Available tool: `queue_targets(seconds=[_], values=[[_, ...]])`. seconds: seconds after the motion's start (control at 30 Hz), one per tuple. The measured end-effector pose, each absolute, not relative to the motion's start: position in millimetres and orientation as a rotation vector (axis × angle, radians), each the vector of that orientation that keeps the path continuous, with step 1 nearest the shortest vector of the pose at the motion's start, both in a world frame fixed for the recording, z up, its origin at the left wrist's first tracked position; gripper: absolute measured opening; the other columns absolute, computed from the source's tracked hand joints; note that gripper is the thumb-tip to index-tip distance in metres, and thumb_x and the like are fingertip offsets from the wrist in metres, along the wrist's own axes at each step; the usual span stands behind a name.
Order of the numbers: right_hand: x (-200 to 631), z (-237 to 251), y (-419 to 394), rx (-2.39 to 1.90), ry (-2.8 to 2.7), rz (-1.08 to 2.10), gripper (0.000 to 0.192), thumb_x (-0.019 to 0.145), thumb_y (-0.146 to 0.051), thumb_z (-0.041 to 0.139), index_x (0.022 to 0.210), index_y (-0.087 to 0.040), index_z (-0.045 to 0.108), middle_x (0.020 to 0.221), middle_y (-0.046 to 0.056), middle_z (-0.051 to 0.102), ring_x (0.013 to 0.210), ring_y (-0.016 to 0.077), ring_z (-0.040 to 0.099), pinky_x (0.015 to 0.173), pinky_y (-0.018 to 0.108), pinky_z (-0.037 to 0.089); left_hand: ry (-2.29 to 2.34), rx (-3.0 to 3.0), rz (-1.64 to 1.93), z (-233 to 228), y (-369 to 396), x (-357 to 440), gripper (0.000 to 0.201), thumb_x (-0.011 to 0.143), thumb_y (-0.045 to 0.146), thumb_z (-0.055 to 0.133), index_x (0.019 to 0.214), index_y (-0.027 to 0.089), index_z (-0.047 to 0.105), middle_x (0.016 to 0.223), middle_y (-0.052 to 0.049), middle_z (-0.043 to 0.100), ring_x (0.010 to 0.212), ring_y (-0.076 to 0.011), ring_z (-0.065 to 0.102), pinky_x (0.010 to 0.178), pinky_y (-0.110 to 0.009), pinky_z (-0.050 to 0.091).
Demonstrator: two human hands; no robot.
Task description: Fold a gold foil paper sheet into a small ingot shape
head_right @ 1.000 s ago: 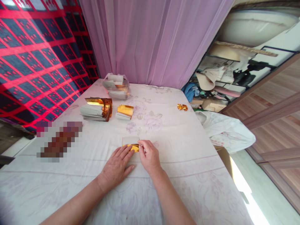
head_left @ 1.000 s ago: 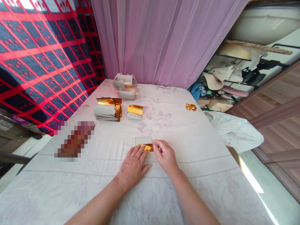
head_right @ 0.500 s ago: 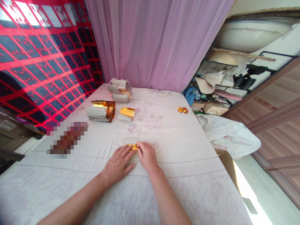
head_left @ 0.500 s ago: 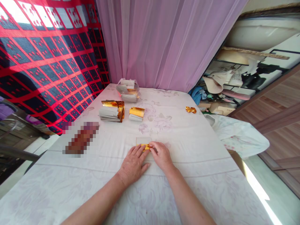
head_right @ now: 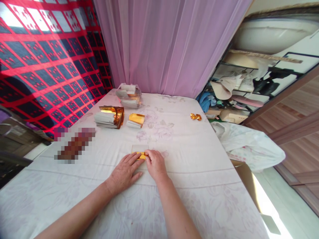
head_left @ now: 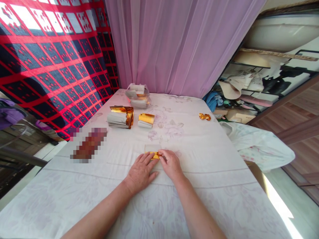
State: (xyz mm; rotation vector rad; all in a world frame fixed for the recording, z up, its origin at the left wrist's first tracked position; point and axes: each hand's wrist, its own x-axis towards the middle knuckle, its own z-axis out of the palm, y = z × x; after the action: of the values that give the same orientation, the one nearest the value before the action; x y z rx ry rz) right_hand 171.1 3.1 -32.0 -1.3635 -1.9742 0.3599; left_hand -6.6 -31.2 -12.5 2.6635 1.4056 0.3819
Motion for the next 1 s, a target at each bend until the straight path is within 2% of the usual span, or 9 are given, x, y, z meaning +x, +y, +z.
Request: queue_targets(seconds=[0.33,0.83,1.0], values=[[171,-33,4,-1.371,-1.962,0.378,0.026,0.08,-0.009,0.051,0.098,-0.022,0.064,0.094,0.004,0.071,0.087,0.0195,0.062,0.081,0.033,0.047,1.376,2.685,0.324,-11,-29,-13,0.049,0.09,0.037,0.056,0.134,0.016,0.051,0.145,-0.011,0.048,0.137,-0.0283,0.04,0.111,-0.048,0.034],[171,-31,4,-1.381,-1.941,0.387,0.026,0.079,-0.008,0.052,0.096,-0.023,0.065,0.094,0.004,0.071,0.087,0.019,0.063,0.082,0.033,0.047,1.419,2.717,0.333,-11,-30,-44,0.04,0.092,0.039,0.051,0.128,0.019,0.056,0.141,-0.006,0.054,0.135,-0.0293,0.042,0.109,-0.051,0.034],[172,-31,4,-1.37,-1.955,0.363,0.025,0.08,-0.008,0.052,0.094,-0.023,0.066,0.091,0.003,0.071,0.086,0.0188,0.063,0.081,0.032,0.048,1.435,2.718,0.375,-12,-31,-52,0.039,0.093,0.041,0.049,0.126,0.022,0.058,0.139,-0.006,0.056,0.134,-0.0269,0.043,0.112,-0.049,0.03]])
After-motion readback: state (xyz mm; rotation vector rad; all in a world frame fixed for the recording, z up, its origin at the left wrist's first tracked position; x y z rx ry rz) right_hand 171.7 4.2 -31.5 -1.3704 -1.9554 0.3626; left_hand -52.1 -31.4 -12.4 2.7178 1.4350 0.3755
